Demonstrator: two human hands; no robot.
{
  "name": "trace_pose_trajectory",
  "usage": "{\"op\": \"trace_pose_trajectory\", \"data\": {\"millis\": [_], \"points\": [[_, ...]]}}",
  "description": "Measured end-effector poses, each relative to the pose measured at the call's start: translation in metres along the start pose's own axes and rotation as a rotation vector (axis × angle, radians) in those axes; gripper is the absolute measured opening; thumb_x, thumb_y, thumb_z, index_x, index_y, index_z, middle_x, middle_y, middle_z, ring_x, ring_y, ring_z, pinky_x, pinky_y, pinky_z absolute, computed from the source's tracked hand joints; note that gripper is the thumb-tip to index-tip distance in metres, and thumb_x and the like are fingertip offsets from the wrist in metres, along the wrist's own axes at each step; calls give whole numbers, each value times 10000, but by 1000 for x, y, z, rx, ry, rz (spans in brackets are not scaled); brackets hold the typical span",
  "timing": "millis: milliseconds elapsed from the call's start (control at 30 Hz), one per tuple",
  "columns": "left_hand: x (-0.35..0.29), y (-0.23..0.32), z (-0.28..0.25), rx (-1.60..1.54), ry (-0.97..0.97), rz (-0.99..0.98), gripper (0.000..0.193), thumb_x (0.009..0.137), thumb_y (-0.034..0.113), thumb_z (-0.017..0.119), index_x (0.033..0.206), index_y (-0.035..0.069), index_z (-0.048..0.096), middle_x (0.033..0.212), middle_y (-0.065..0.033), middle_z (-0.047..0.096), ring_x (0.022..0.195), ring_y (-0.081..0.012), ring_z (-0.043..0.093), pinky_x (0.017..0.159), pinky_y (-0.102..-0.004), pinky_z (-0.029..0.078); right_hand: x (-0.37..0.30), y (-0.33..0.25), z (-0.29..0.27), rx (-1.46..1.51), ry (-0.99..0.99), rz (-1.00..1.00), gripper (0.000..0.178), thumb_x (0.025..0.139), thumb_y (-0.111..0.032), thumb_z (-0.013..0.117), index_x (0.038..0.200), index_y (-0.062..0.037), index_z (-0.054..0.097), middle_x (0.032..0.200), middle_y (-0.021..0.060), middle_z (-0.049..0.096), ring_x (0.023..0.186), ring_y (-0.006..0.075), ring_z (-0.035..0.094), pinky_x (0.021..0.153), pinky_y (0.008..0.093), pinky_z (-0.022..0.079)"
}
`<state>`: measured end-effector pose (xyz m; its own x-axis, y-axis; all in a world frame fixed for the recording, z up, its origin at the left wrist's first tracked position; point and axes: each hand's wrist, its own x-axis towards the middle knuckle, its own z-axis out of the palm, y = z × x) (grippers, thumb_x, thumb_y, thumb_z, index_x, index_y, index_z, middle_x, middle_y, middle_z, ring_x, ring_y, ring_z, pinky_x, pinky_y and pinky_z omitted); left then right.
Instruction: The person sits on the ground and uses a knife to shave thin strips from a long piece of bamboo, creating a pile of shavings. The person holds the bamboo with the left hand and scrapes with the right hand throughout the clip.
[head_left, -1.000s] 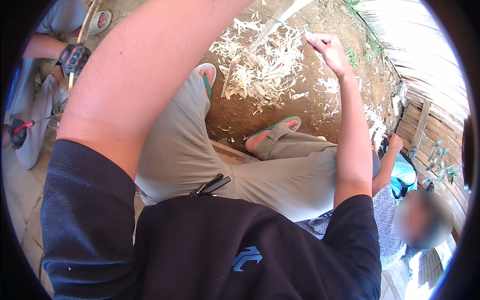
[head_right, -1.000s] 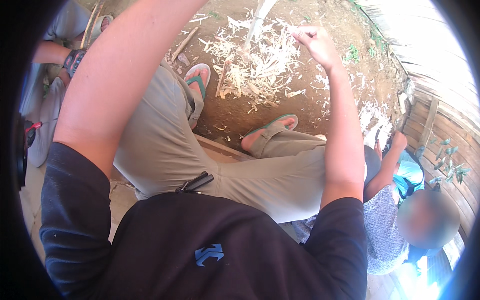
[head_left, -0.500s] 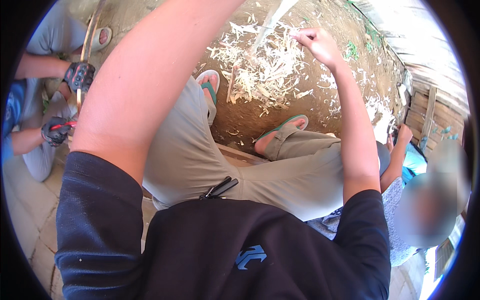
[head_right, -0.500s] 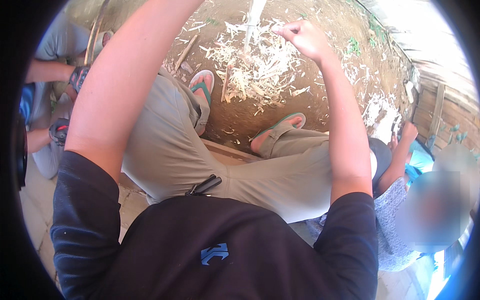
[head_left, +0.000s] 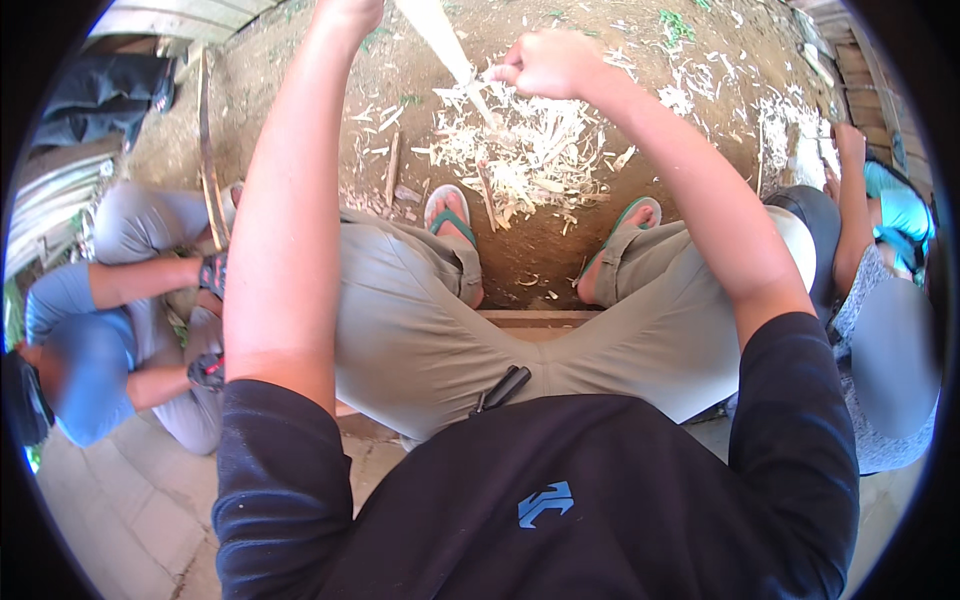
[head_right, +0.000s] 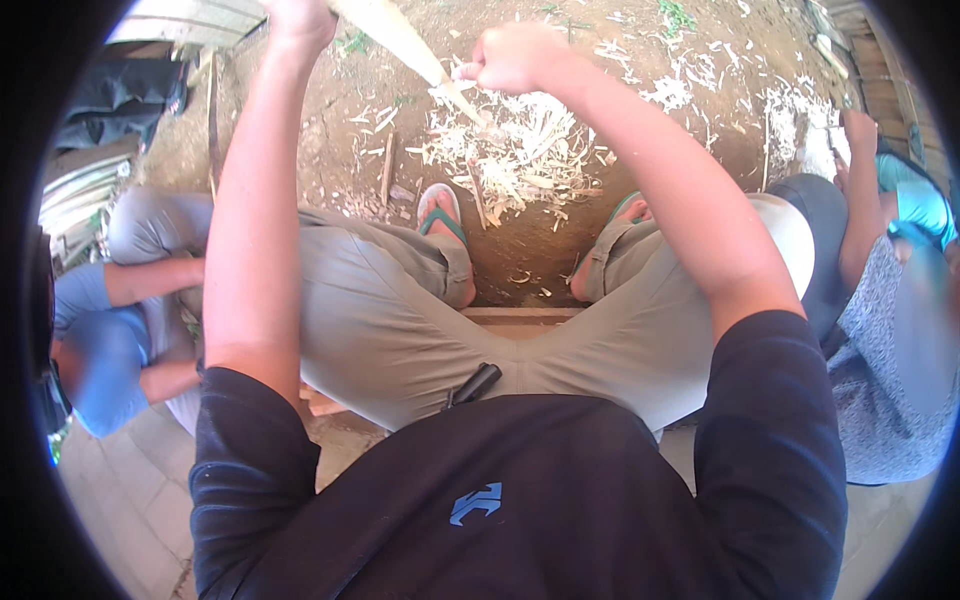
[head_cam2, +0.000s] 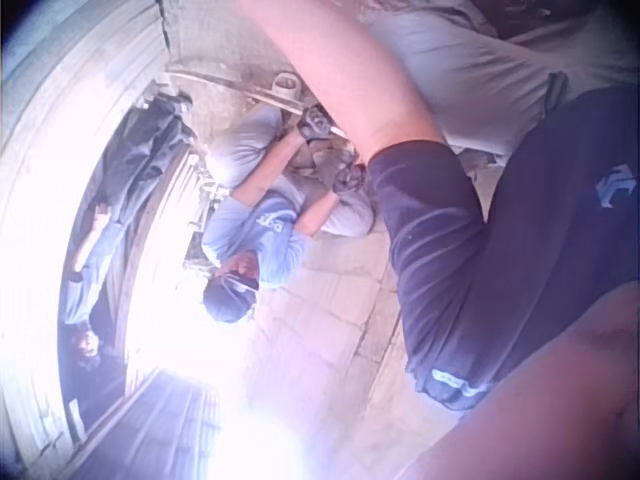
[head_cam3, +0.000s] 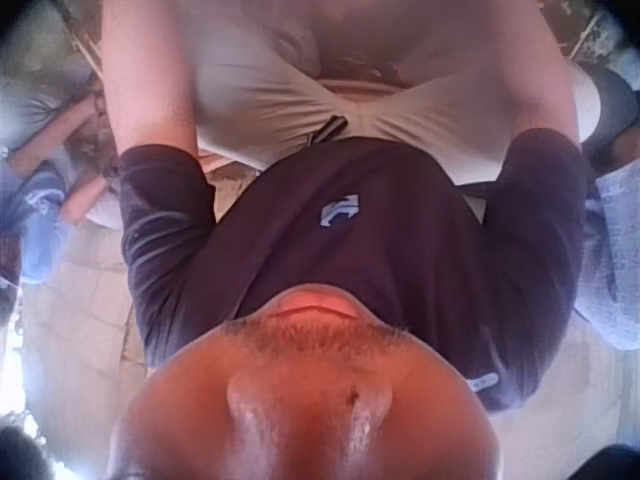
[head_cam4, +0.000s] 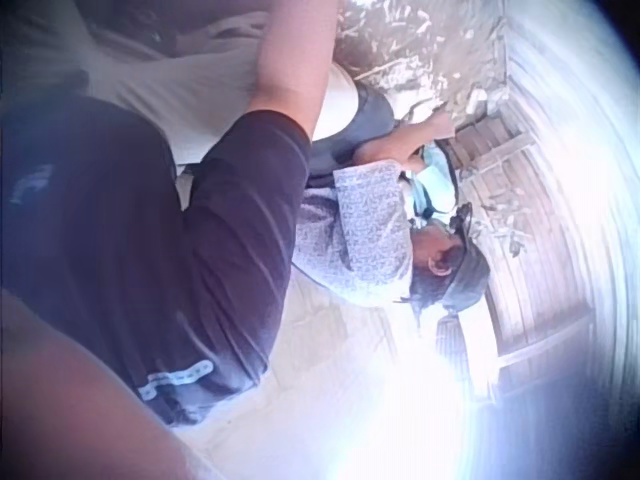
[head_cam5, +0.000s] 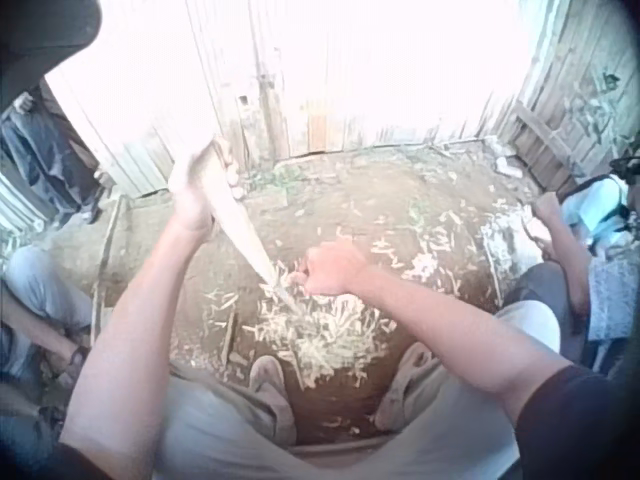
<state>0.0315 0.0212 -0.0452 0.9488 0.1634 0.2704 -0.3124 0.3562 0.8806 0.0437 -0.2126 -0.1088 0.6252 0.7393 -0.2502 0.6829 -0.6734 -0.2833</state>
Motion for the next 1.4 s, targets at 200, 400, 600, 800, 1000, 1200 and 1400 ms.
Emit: {"op": "trace_pose_trajectory", "data": {"millis": [200,400,600,800,1000,1200,1400], "points": [[-4,10,9,57,39,-12,474,927,559,490,989,91,523,750,-54,525,636,-174,531,575,-325,475,1,-1,-39,68,-108,-20,468,945,-577,565,968,-176,805,897,111,760,914,303,726,804,437,556],[-4,9,17,69,-34,-22,496,899,579,503,974,89,508,750,-62,519,636,-186,531,578,-332,476,1,9,-8,50,-99,25,433,940,-558,591,957,-183,808,868,102,751,882,285,721,781,444,554],[-10,13,7,20,-35,-24,489,894,576,523,977,94,513,756,-54,513,669,-180,543,594,-331,484,-2,5,-47,90,-154,-14,399,946,-524,594,986,-190,808,903,112,759,904,297,720,814,449,552],[-8,5,15,41,-75,-76,495,905,578,531,989,90,537,795,-50,527,688,-174,561,610,-334,505,8,27,23,-58,-139,27,464,933,-531,607,946,-106,794,902,139,756,895,304,722,796,472,552],[-14,3,24,78,-33,-38,517,899,583,551,1053,89,558,856,-48,552,724,-169,587,624,-342,529,18,36,-20,109,-213,-40,382,928,-448,625,740,-141,754,794,53,749,748,280,691,734,416,543],[-13,-5,15,-18,-110,-113,480,913,548,555,1076,97,560,874,-46,555,732,-167,589,634,-340,530,10,30,10,95,-41,-49,376,940,-459,617,775,-152,760,739,61,716,780,273,700,742,438,533],[-10,0,19,-12,-34,-82,435,917,500,583,1081,98,562,855,-49,571,726,-176,605,629,-350,537,3,11,-33,82,-130,-6,422,947,-510,616,842,-133,772,770,80,734,818,279,708,763,450,546]]}}
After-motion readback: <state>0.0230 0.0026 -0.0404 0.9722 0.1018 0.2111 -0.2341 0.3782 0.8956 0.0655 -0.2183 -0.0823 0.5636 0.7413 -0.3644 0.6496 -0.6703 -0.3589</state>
